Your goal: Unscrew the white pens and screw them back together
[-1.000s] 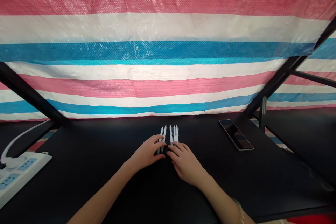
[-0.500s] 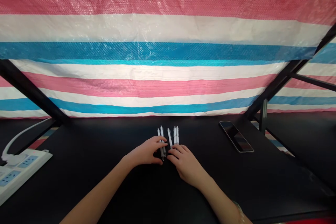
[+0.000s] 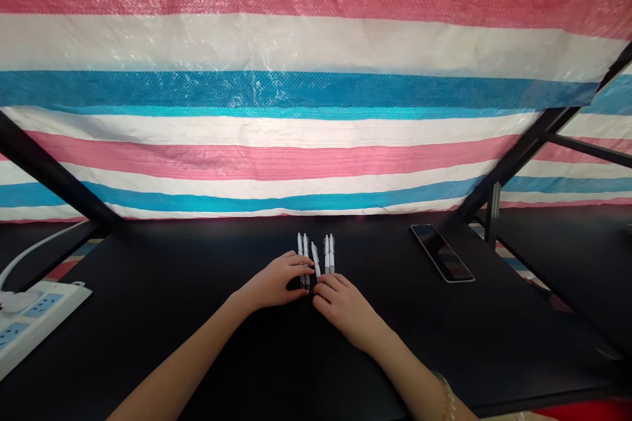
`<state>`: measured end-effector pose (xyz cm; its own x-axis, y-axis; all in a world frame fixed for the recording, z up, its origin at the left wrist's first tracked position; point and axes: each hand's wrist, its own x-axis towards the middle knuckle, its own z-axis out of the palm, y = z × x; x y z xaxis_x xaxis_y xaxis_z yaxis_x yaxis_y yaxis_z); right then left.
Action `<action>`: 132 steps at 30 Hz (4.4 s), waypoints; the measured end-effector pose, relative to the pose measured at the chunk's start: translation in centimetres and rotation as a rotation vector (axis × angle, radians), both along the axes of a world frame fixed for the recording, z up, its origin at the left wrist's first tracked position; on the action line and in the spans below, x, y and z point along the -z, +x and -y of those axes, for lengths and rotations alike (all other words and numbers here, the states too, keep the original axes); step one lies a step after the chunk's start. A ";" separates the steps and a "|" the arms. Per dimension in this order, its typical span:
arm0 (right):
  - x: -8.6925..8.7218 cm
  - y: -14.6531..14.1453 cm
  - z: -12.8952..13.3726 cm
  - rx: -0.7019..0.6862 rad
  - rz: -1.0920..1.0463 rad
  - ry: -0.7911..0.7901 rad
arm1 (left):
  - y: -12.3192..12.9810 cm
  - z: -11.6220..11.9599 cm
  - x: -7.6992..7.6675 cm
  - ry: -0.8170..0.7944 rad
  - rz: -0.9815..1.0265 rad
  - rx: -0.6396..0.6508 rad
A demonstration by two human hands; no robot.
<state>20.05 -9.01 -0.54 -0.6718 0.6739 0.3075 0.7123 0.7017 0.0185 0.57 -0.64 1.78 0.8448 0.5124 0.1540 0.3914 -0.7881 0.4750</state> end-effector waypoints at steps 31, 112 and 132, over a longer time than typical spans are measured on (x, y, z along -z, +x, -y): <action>-1.3 -2.3 1.8 0.171 -1.781 -1.043 | 0.9 3.7 0.6 -1.165 1.039 -0.641; 0.0 -1.5 1.7 0.171 -1.492 -1.924 | 1.1 3.8 1.0 -1.145 1.085 -0.745; 0.5 -1.6 1.9 0.152 -1.401 -1.909 | 0.5 3.3 1.1 -1.087 1.140 -0.764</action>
